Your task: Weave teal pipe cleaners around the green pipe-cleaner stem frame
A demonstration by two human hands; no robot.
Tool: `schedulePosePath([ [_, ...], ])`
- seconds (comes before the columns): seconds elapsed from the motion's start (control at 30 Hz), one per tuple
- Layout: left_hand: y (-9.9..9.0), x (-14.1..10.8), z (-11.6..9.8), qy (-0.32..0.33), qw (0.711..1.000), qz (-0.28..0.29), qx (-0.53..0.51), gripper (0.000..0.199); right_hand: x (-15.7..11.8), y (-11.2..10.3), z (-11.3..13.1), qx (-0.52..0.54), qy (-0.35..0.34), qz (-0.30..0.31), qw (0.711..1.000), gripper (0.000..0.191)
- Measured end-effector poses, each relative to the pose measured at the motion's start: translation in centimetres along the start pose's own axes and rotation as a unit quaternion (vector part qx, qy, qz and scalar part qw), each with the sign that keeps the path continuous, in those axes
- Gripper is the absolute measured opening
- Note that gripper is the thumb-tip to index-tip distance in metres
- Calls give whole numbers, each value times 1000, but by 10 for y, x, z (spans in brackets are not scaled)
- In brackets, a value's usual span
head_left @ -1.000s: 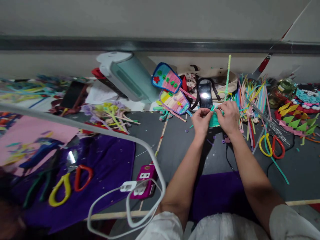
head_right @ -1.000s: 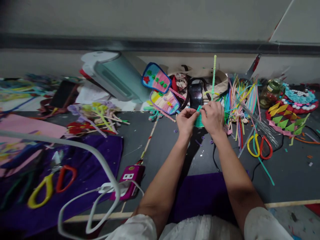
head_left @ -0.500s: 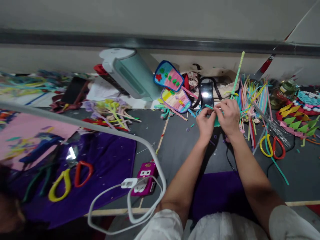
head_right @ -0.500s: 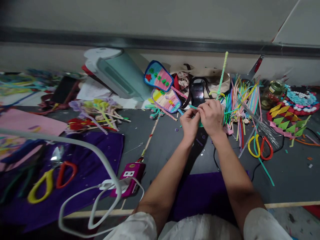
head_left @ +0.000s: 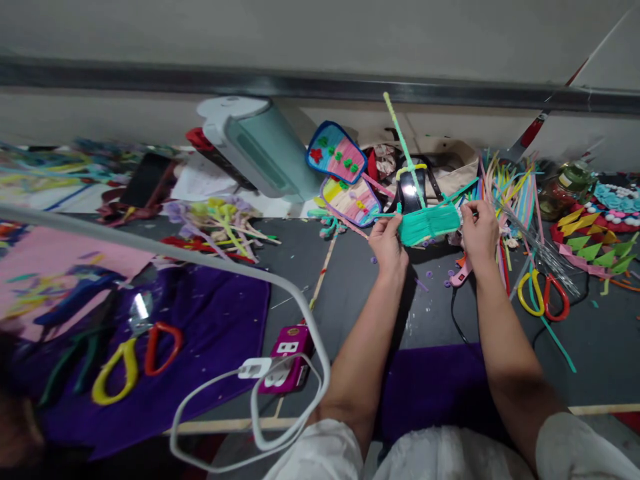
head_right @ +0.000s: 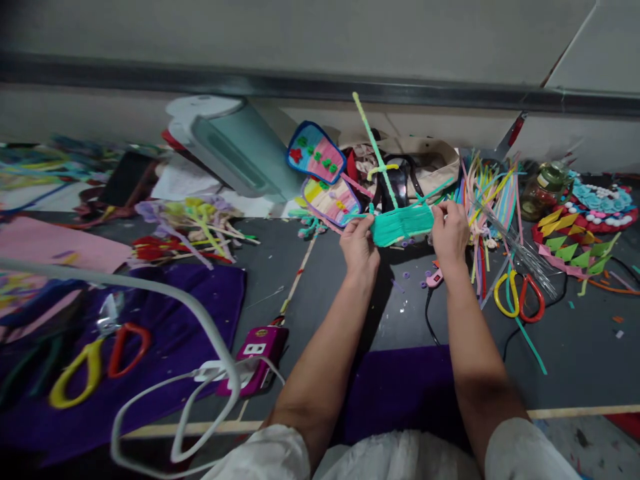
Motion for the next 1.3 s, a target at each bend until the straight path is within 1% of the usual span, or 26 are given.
schedulePosePath([
  [0.07, 1, -1, -1, 11, 1000, 9, 5, 36, 1, 8, -8, 66, 36, 8, 997, 23],
  [0.13, 3, -4, 0, 16, 1000, 11, 1, 35, 2, 17, -13, 172, 81, 31, 981, 28],
  [0.2, 5, -7, 1, 14, 1000, 10, -5, 35, 0, 26, -13, 278, 124, 65, 950, 32],
  [0.27, 8, -10, 4, 6, 1000, 13, -11, 35, -3, 34, -11, 350, 163, 94, 918, 34],
  [0.33, 10, -13, 5, -4, 1000, 16, -25, 35, -7, 39, -10, 390, 199, 108, 892, 35],
  [0.4, 11, -16, 7, -17, 999, 12, -47, 35, -9, 44, -9, 413, 222, 105, 877, 35],
  [0.57, 14, -20, 9, -68, 995, -8, -70, 35, -12, 48, -6, 420, 241, 76, 872, 30],
  [0.7, 16, -23, 8, -90, 992, -22, -83, 37, -14, 47, 1, 442, 258, 77, 856, 26],
  [0.8, 18, -24, 6, -85, 994, -21, -62, 37, -15, 45, 5, 449, 271, 84, 847, 22],
  [0.93, 18, -26, 5, -74, 997, -16, -32, 36, -15, 43, 7, 450, 271, 89, 846, 17],
  [1.07, 18, -26, 6, -68, 996, -17, -57, 35, -15, 41, 8, 456, 273, 86, 843, 15],
  [1.17, 17, -24, 6, -63, 995, -18, -69, 38, -15, 40, 9, 457, 273, 79, 843, 16],
  [1.3, 13, -18, 6, -67, 995, -5, -70, 42, -15, 40, 7, 454, 268, 80, 846, 17],
])
Point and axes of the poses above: each hand's wrist, its own x-axis towards the middle knuckle, its own y-axis out of the palm, z = x × y, the point moved 4 cm from there along x, towards the middle knuckle, and after that the axes turned 12 degrees about -x, right-handed, at the moved point
